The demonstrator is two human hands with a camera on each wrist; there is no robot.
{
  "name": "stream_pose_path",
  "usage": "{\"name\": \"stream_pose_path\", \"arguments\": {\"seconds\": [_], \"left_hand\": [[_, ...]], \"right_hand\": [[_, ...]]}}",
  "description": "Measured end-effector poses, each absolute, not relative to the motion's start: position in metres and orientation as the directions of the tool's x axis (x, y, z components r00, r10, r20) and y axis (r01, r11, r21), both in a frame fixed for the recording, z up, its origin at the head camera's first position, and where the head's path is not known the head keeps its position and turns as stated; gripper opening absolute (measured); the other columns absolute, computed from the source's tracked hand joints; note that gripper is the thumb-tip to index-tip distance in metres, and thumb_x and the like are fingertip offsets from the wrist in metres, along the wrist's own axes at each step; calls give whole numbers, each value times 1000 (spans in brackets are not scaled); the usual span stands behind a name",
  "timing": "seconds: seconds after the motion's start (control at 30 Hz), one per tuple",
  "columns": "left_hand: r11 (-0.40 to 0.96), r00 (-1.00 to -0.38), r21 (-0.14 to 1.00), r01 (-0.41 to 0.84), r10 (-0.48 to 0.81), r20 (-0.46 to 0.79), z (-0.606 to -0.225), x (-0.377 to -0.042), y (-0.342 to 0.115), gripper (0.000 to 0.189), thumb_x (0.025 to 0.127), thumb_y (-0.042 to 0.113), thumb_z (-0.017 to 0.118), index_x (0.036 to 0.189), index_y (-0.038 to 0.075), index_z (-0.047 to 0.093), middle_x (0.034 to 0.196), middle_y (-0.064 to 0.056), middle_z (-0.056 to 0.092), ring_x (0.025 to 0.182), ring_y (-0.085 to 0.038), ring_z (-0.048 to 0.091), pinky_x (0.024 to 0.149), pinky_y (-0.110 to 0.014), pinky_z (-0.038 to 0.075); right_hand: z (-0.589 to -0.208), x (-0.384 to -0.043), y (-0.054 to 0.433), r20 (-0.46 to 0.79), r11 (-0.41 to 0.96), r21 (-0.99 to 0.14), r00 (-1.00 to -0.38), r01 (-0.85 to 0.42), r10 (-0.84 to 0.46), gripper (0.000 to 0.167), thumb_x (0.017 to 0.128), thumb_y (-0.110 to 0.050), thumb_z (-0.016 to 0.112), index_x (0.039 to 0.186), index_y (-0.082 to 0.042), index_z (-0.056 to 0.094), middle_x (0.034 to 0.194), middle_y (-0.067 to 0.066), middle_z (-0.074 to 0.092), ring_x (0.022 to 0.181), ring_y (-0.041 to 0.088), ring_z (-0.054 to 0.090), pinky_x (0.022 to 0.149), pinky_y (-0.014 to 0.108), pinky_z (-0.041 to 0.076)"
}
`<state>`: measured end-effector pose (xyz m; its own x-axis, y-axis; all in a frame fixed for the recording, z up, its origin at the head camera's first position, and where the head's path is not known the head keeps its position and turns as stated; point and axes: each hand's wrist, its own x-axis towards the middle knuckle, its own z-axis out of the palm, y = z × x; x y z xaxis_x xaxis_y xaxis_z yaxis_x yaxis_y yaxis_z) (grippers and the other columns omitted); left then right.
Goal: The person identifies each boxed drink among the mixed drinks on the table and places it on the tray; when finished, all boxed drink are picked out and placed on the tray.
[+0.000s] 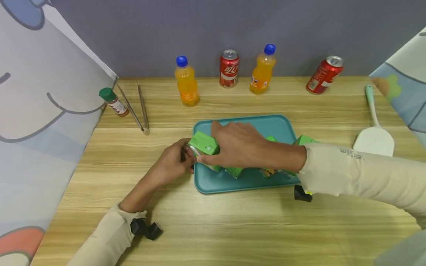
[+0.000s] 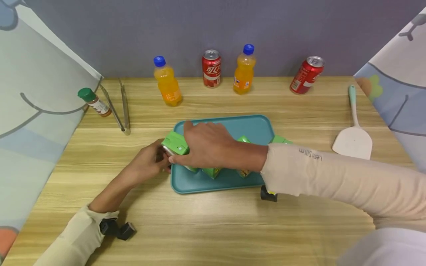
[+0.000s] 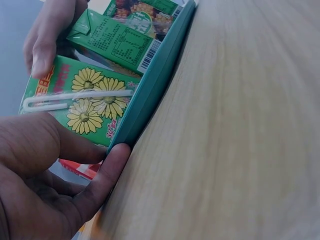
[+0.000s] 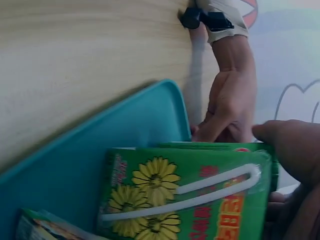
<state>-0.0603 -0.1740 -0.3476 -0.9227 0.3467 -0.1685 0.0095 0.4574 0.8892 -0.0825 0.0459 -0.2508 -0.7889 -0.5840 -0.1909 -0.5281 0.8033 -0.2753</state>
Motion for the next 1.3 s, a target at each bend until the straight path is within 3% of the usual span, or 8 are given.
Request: {"name": "stream_pose_path", "arguments": {"seconds": [0.2, 0.53, 0.67, 0.77, 0.93, 1.03, 1.13, 1.3], "left_hand": [[463, -922, 886, 4, 345, -176, -347, -61, -176, 61, 98, 0, 61, 151, -5, 31, 106, -17, 54, 79, -24, 64, 65, -29, 65], [440, -918, 898, -6, 354, -180, -348, -57, -179, 61, 99, -1, 60, 152, -4, 30, 107, -18, 53, 83, -26, 62, 67, -29, 65], [434, -920, 901, -6, 351, -175, -348, -57, -181, 60, 99, -1, 60, 151, -3, 32, 107, -19, 53, 84, -27, 62, 67, -30, 65], [431, -921, 902, -6, 350, -173, -348, -56, -181, 59, 99, -1, 60, 151, -3, 33, 107, -19, 53, 84, -27, 62, 67, -30, 65], [438, -924, 899, -6, 342, -173, -348, -55, -182, 59, 98, -1, 61, 150, -3, 33, 106, -18, 53, 85, -27, 61, 66, -30, 65], [439, -924, 899, -8, 340, -174, -347, -55, -182, 58, 99, -1, 60, 150, -4, 33, 106, -18, 53, 85, -27, 61, 66, -30, 65], [430, -921, 903, -20, 343, -184, -346, -54, -184, 56, 100, 0, 59, 150, -5, 33, 108, -19, 53, 85, -27, 61, 67, -31, 65], [434, -918, 899, -56, 331, -217, -341, -53, -186, 50, 104, 4, 53, 150, -3, 35, 110, -20, 54, 83, -25, 66, 68, -32, 66]], "right_hand": [[-250, -77, 43, -225, 788, -116, -757, -604, -613, 84, 85, -80, 52, 123, -5, 50, 67, -1, 59, 56, 17, 57, 43, 29, 48], [-254, -70, 42, -177, 757, -119, -736, -643, -653, 77, 86, -81, 48, 116, -9, 47, 61, -4, 56, 64, 17, 55, 46, 28, 48], [-252, -68, 42, -166, 742, -130, -724, -657, -670, 84, 87, -81, 48, 130, -9, 46, 56, -8, 54, 75, 20, 62, 81, 40, 61], [-250, -66, 43, -166, 737, -142, -718, -660, -675, 92, 88, -79, 48, 148, -10, 35, 51, -11, 51, 102, 30, 67, 112, 47, 46], [-246, -65, 46, -169, 721, -180, -701, -669, -693, 93, 90, -76, 48, 156, -14, 24, 53, -12, 53, 116, 35, 63, 118, 48, 39], [-242, -67, 52, -127, 708, -237, -701, -666, -702, 89, 90, -78, 44, 155, -19, 27, 74, -10, 66, 99, 24, 69, 96, 45, 57], [-237, -72, 62, -62, 694, -295, -712, -657, -700, 84, 90, -79, 42, 154, -25, 30, 111, -4, 68, 105, 17, 64, 81, 40, 61], [-228, -83, 86, 42, 669, -306, -712, -677, -701, 81, 93, -76, 40, 155, -24, 33, 152, -2, 43, 140, 19, 40, 112, 48, 45]]}}
